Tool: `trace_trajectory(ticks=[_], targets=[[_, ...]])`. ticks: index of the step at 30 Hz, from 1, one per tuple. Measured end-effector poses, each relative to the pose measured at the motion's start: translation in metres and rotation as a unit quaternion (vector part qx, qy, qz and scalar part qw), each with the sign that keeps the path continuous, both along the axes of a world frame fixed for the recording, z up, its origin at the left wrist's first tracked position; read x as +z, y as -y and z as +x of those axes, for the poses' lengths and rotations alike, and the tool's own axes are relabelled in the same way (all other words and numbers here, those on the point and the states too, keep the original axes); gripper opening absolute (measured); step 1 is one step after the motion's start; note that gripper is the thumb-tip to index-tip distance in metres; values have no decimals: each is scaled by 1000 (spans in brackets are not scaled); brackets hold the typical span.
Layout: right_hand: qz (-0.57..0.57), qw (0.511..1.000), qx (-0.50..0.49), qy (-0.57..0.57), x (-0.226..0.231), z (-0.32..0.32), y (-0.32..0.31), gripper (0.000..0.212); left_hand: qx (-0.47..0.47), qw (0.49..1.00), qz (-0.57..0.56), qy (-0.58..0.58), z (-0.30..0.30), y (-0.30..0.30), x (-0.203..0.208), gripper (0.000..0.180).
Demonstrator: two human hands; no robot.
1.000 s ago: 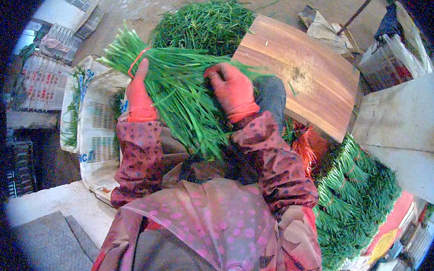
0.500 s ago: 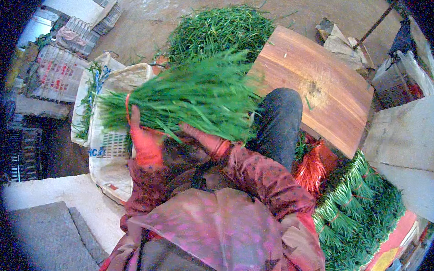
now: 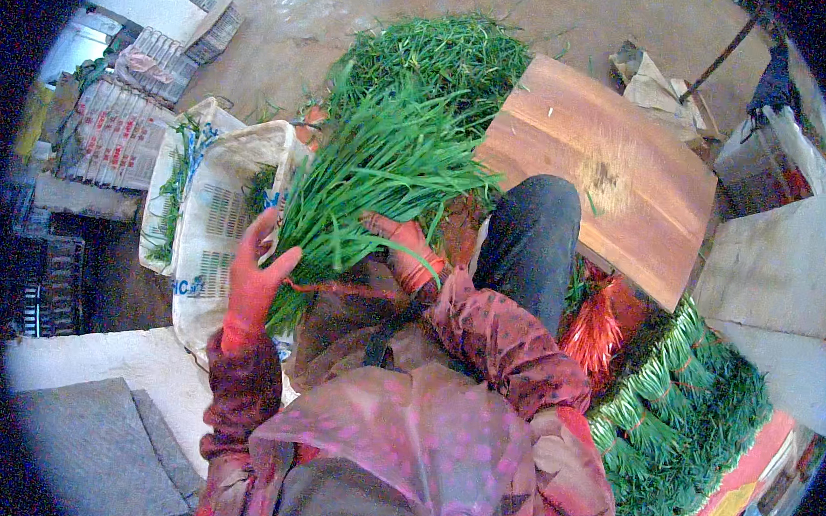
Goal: The person ties bundles of chives with red string and stacks them onto a pile. The person then gathers and sorts loose chives from a basket into bundles by hand.
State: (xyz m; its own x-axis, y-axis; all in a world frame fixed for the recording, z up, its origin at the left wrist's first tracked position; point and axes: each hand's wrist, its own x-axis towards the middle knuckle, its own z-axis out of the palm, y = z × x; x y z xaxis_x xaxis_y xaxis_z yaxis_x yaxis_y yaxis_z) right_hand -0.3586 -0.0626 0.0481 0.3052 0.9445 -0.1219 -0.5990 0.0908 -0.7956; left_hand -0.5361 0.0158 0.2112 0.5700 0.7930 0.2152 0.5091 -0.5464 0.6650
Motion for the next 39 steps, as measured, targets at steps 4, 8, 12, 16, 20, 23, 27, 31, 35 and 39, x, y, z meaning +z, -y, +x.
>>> trace_trajectory(ticks=[4, 8, 12, 16, 20, 23, 27, 31, 35, 39], targets=[[185, 974, -52, 122, 9, 7, -2, 31, -113, 974, -196, -14, 22, -26, 3, 52], [-30, 998, 13, -61, 25, 8, 3, 28, -71, 976, -206, 16, 21, -30, -12, 38], [47, 992, 7, -116, 25, 13, 7, 32, 34, 959, -256, 115, 23, -27, -28, 29], [-104, 989, 56, -85, 16, 30, 24, 49, 58, 945, -279, 157, 29, -27, -31, 30], [-129, 970, 125, 163, 60, 55, 52, 51, 93, 949, -253, 164, 24, -28, -33, 27], [-233, 915, 268, 188, 113, 69, 68, 44, 107, 957, -222, 150, 27, -26, -28, 27], [-54, 849, -58, 522, 147, 42, 53, 33, 108, 962, -213, 132, 25, -28, -30, 26], [79, 746, -6, 661, 152, -1, 4, 34, 97, 964, -202, 146, 23, -31, -40, 25], [24, 697, 26, 716, 115, -10, 0, 35, 108, 944, -238, 199, 21, -33, -45, 25], [44, 744, 17, 666, 98, -5, 6, 32, 122, 953, -208, 184, 22, -31, -42, 24]])
